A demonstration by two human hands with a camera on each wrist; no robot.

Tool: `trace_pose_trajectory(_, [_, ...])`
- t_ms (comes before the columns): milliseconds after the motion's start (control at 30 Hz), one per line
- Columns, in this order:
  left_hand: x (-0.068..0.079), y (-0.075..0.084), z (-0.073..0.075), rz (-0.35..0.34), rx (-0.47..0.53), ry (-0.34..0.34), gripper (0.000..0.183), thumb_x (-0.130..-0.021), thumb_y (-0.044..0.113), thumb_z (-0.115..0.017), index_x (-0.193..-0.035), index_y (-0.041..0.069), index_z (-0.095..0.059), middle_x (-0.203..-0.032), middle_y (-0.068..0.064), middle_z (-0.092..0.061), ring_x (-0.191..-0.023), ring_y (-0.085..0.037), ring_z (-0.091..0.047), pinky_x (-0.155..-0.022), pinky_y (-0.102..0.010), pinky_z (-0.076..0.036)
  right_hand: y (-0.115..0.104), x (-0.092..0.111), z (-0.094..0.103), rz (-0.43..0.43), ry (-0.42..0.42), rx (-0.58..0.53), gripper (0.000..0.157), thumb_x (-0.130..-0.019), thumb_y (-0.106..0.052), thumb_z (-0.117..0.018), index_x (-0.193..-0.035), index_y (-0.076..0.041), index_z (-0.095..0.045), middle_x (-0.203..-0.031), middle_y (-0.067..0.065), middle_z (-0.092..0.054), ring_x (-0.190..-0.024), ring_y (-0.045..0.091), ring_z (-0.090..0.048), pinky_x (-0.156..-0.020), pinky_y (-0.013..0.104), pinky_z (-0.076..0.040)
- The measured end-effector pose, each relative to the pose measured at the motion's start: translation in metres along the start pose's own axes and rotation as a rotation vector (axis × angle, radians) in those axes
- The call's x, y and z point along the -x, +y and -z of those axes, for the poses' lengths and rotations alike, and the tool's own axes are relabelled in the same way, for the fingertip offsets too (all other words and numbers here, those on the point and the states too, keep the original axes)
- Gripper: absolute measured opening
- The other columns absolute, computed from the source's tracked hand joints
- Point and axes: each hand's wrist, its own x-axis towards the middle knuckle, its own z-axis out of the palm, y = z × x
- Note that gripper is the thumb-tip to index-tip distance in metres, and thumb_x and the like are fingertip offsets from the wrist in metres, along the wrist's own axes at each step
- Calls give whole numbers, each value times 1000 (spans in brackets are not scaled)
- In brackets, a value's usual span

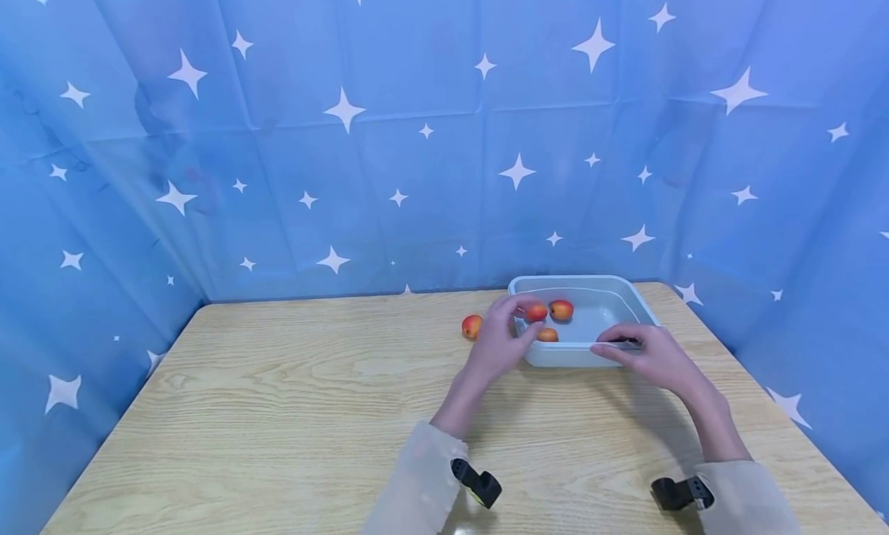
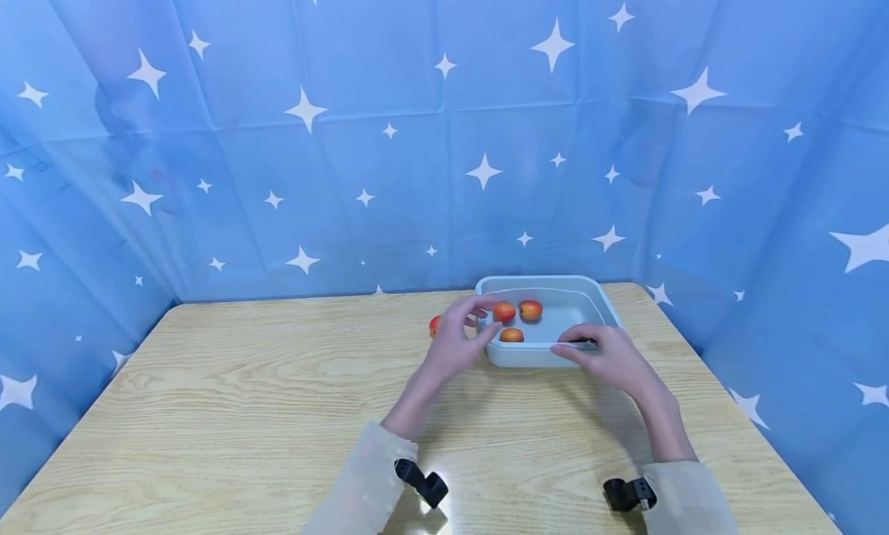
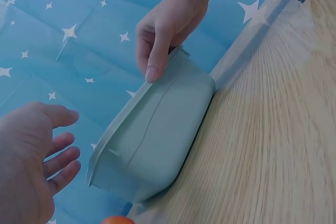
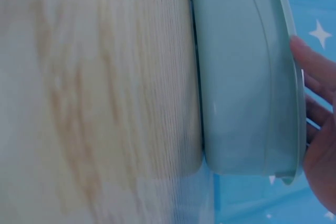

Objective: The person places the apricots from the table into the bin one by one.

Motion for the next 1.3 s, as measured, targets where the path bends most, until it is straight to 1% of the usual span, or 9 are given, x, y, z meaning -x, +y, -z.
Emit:
trace_pose_trajectory(100, [1, -2, 4, 1, -26, 10, 32, -94, 8, -71, -126, 11, -66, -118, -1, -64, -106, -23, -60, -88, -38, -56, 0, 0, 0, 0, 1, 0, 16, -92, -32, -76, -101, -19, -77, -93, -7, -72, -84, 9, -62, -73, 26, -50])
trace_pose_trajectory(200, [3, -5, 8, 14, -46, 13, 35, -94, 8, -71, -128, 10, -65, -120, -7, -65, -107, -29, -60, -89, -40, -55, 0, 0, 0, 3, 6, 4, 16, -92, -32, -76, -101, -19, -78, -92, -7, -72, -84, 9, -62, -73, 25, -50])
trace_pose_trajectory(333, [6, -9, 14, 47, -68, 12, 36, -93, 10, -72, -128, 7, -65, -120, -13, -64, -105, -25, -61, -89, -43, -55, 1, -1, -1, 6, 8, 7, 15, -91, -32, -77, -101, -20, -78, -92, -8, -72, -84, 10, -62, -74, 25, -49])
trace_pose_trajectory(433, [8, -13, 19, 80, -100, 5, 37, -92, 11, -74, -128, 7, -65, -119, -11, -65, -106, -23, -60, -89, -41, -55, 1, 0, -1, 7, 7, 4, 15, -92, -31, -76, -101, -19, -77, -92, -7, -72, -84, 10, -62, -74, 25, -50])
trace_pose_trajectory(600, [11, -21, 26, 112, -122, -15, 39, -91, 11, -75, -128, 6, -65, -120, -8, -66, -109, -24, -60, -91, -38, -55, 0, 0, -1, 6, 4, -4, 15, -92, -31, -76, -101, -18, -77, -92, -6, -72, -84, 11, -62, -73, 25, -50])
trace_pose_trajectory(833, [16, -31, 34, 153, -170, -43, 42, -92, 16, -74, -132, 7, -64, -125, -9, -64, -115, -29, -60, -99, -35, -50, 1, 0, 0, 9, 0, -2, 15, -92, -31, -76, -102, -19, -77, -93, -7, -72, -84, 11, -63, -73, 26, -51])
trace_pose_trajectory(1000, [19, -34, 37, 195, -221, -78, 43, -92, 21, -75, -132, 9, -64, -127, -7, -64, -119, -23, -58, -104, -35, -47, 0, 0, 0, 0, 0, 2, 16, -92, -32, -76, -102, -19, -77, -93, -7, -73, -85, 10, -63, -74, 26, -51])
trace_pose_trajectory(1167, [22, -37, 38, 218, -272, -118, 41, -93, 21, -73, -132, 10, -65, -133, -6, -62, -126, -25, -54, -108, -38, -44, 1, 0, 0, -7, 1, 6, 17, -92, -33, -76, -102, -19, -77, -93, -7, -73, -85, 9, -62, -74, 26, -50])
trace_pose_trajectory(1300, [23, -40, 39, 218, -306, -145, 39, -93, 19, -73, -131, 10, -66, -135, -7, -61, -128, -25, -53, -108, -37, -45, 2, 0, -1, -5, 1, 7, 18, -92, -33, -76, -102, -18, -77, -93, -6, -73, -84, 9, -62, -74, 26, -51])
